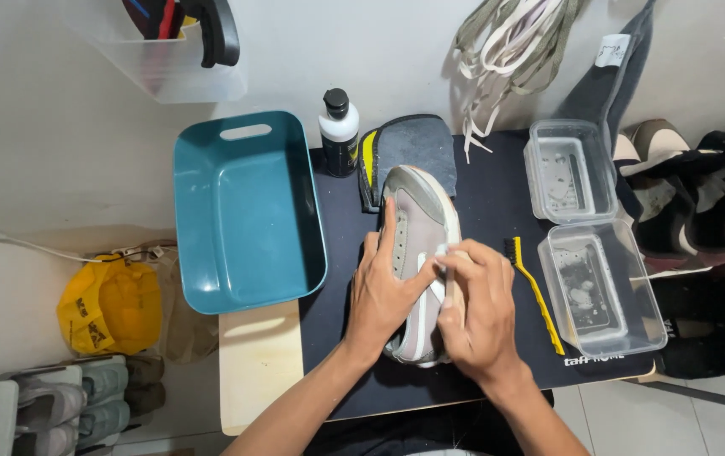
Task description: Brushing the upper material of a sneaker to clean it using a handheld brush at a repair station.
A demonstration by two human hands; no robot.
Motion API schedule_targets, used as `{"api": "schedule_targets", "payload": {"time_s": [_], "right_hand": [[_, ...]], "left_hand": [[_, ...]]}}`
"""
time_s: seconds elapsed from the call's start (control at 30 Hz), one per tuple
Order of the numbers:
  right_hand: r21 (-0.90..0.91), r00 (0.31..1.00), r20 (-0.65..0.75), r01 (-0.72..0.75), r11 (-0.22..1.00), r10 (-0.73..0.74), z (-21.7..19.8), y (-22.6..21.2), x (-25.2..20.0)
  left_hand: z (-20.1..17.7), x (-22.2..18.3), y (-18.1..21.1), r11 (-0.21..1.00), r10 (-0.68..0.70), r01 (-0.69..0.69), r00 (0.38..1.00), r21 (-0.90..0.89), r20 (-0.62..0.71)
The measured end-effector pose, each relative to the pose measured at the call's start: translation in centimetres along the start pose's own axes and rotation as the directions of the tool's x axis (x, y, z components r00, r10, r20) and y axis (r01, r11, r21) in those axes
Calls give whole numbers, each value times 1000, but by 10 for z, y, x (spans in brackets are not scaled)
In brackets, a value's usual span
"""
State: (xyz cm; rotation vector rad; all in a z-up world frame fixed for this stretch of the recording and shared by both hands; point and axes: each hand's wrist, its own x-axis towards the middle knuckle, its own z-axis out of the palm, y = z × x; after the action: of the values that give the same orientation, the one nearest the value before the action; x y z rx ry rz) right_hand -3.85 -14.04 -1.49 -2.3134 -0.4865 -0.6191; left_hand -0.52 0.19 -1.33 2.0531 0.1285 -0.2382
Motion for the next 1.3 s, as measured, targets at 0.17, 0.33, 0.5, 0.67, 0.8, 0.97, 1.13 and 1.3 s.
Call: {"api": "schedule_targets", "payload": {"time_s": [0.17, 0.33, 0.5, 0.67, 0.8, 0.97, 1.13, 1.3], "right_hand": [[70, 997, 14, 71, 995, -72, 19, 44, 73], [173, 961, 272, -105, 979, 55, 33, 73, 131], [312, 872, 487, -233, 921, 55, 59, 78, 168], [401, 883, 468, -240, 884, 27, 61, 76, 170], [388, 917, 398, -210, 897, 42, 39, 64, 148], [383, 925, 363, -260, 886, 114, 7, 57, 127], [346, 924, 378, -205, 916, 64, 34, 78, 147], [292, 811, 551, -406, 866, 195, 66, 79, 176]], "left_hand": [[-7, 1, -4, 992, 95, -94, 995, -89, 12], [-10, 1, -6, 990, 85, -81, 996, -113, 29], [-10, 2, -8, 990, 67, -60, 996, -128, 55], [-10, 2, -5, 988, 55, -48, 998, -144, 43], [-9, 1, -5, 989, 39, -35, 999, -141, 29], [-7, -1, 3, 996, -25, 28, 999, -88, 32], [-5, -2, 0, 997, -45, 47, 999, -56, 28], [-8, 1, 2, 995, -68, 70, 997, -73, 33]]}}
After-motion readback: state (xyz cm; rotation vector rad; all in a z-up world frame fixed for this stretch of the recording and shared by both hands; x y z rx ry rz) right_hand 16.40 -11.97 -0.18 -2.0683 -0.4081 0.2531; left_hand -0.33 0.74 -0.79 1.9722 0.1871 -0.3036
